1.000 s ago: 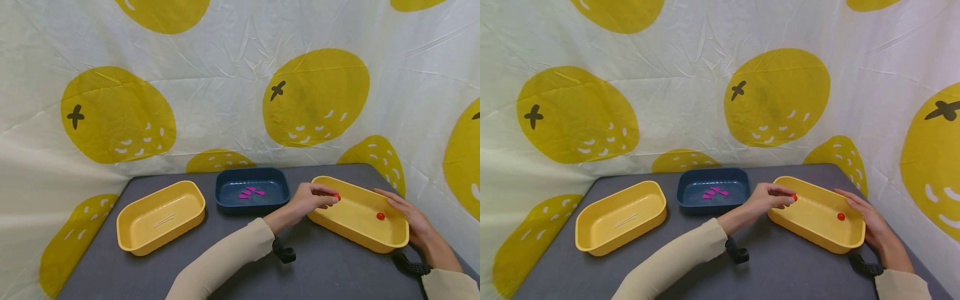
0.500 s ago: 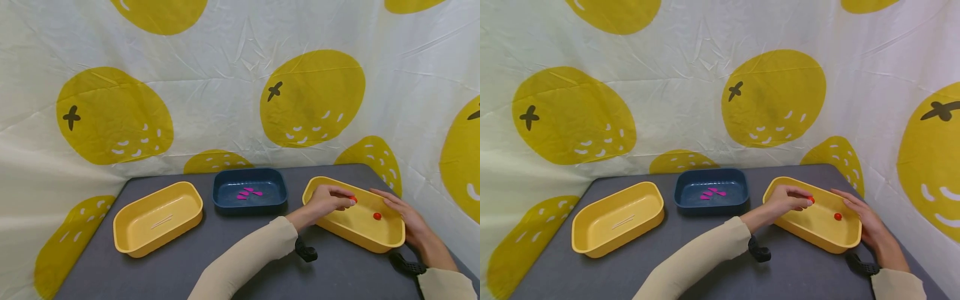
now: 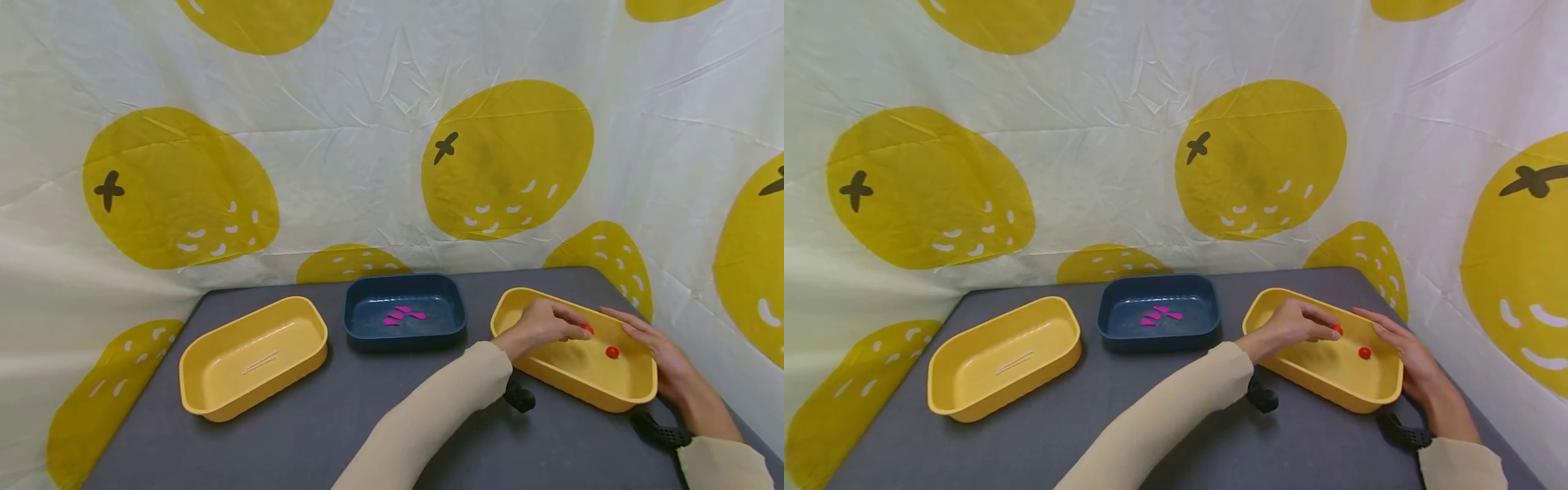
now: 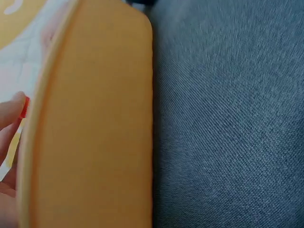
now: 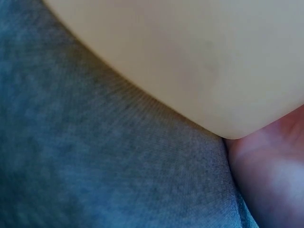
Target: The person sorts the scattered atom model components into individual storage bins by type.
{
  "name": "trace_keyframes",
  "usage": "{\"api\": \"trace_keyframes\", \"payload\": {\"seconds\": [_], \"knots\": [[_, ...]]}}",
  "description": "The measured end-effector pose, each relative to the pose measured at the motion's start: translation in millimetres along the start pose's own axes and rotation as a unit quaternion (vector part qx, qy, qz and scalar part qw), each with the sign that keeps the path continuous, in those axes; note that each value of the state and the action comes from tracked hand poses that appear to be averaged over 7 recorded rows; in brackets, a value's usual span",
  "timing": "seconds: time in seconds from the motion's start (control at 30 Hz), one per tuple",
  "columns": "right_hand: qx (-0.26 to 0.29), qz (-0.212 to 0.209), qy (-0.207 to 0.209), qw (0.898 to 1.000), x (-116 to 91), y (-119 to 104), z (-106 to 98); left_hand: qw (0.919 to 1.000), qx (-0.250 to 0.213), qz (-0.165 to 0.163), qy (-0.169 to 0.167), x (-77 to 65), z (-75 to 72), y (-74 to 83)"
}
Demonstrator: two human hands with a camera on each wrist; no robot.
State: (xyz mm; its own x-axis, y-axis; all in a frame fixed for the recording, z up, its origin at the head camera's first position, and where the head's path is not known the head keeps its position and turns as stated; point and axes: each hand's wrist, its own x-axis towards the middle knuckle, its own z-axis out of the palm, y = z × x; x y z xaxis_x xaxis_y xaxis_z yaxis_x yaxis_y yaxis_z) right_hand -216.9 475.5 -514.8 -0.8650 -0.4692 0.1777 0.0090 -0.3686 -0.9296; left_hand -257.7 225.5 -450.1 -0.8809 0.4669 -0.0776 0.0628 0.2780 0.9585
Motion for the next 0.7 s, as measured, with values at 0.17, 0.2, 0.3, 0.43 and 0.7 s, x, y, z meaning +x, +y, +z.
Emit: {"api": "trace_keyframes", "payload": {"seconds": [0.17, 0.2, 0.3, 0.43, 0.7], "knots": [[-0.032, 0.005, 0.022, 0.999, 1.3, -2.3, 1.7, 0.9976, 0.069, 0.006, 0.003, 6.2, 4.1, -2.5], [-0.037, 0.007, 0.027, 0.999, 1.4, -2.7, 1.9, 0.9967, 0.08, 0.01, 0.003, 7.3, 4.4, -2.8], [-0.033, 0.009, 0.031, 0.999, 0.8, -2.3, 1.7, 0.9949, 0.099, 0.018, 0.0, 10.6, 5.4, -3.7], [-0.018, 0.009, 0.021, 1.0, -1.5, 1.8, 2.1, 0.9901, 0.137, 0.028, -0.011, 13.9, 5.9, -9.6], [-0.008, 0.0, 0.002, 1.0, -1.5, 0.1, 1.5, 0.972, 0.232, 0.029, -0.024, 18.6, 10.5, -14.2]]}}
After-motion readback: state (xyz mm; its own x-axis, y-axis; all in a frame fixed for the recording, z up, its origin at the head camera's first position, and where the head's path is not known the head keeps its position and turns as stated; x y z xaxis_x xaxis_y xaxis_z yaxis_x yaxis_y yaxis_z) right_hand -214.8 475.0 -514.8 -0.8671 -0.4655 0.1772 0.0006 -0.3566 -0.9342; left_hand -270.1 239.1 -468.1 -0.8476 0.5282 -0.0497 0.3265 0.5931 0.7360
